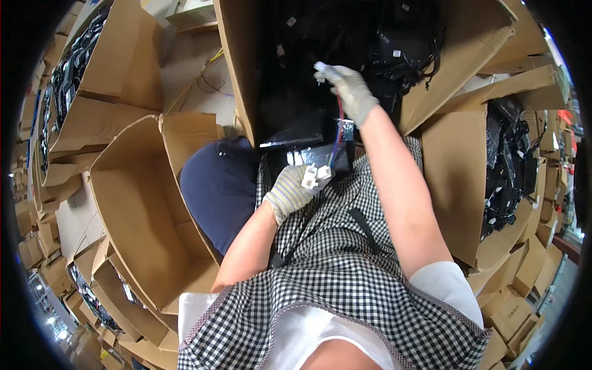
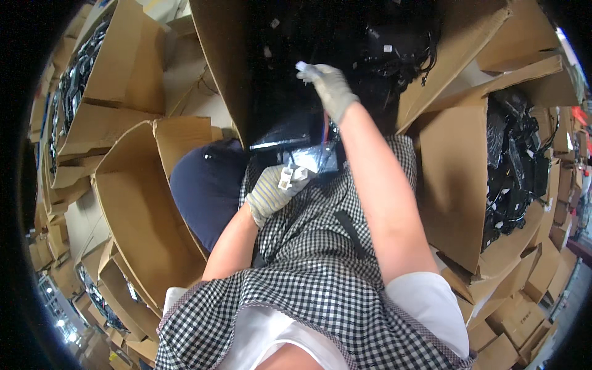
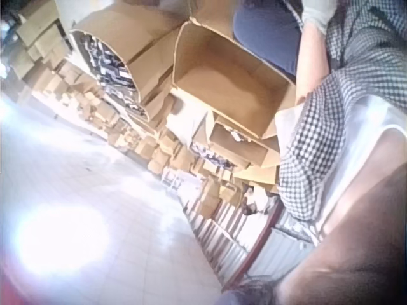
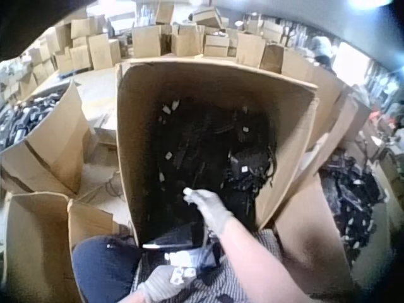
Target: Inspecting and organizing plastic component housings and wiring harnesses in a manufacturing environment.
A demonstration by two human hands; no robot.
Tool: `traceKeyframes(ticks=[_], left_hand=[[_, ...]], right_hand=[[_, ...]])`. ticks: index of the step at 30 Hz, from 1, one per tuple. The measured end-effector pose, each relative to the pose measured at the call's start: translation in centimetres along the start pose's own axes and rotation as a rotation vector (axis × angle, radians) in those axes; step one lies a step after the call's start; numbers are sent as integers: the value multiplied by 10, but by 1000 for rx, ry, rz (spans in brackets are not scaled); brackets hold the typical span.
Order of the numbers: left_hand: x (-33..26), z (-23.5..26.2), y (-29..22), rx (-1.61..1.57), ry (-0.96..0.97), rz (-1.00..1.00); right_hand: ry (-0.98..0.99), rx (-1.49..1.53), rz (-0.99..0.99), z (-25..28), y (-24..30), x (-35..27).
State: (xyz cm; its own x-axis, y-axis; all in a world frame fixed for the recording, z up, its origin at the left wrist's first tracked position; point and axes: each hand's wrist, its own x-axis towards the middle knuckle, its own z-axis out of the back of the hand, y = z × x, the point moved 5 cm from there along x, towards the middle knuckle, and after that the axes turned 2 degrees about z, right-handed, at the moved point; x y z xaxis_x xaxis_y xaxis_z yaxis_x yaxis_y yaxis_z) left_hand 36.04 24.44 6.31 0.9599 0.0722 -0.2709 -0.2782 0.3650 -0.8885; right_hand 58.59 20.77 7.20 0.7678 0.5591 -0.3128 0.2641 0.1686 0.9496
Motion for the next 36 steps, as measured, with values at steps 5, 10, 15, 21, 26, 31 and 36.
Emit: traceKeyframes(ticks=[5, 10, 15, 21, 26, 31, 36], left_hand=[[2, 9, 2, -1, -139, -54], [-4, 25, -5, -222, -243, -67], [-5, 37, -35, -43, -453, -197], [-2, 8, -64, 396, 2, -476], [-4, 9, -67, 209, -42, -564], [-3, 15, -45, -76, -27, -287], [-7, 11, -23, -499, -162, -145]], right_hand=[[-51, 76, -136, -16, -11, 27], [59, 2, -86, -5, 8, -39], [207, 129, 18, 4, -12, -137], [287, 112, -142, -16, -14, -209], [178, 189, -169, -5, -29, -228], [-12, 473, -191, -2, -14, -233], [22, -23, -93, 3, -6, -230]])
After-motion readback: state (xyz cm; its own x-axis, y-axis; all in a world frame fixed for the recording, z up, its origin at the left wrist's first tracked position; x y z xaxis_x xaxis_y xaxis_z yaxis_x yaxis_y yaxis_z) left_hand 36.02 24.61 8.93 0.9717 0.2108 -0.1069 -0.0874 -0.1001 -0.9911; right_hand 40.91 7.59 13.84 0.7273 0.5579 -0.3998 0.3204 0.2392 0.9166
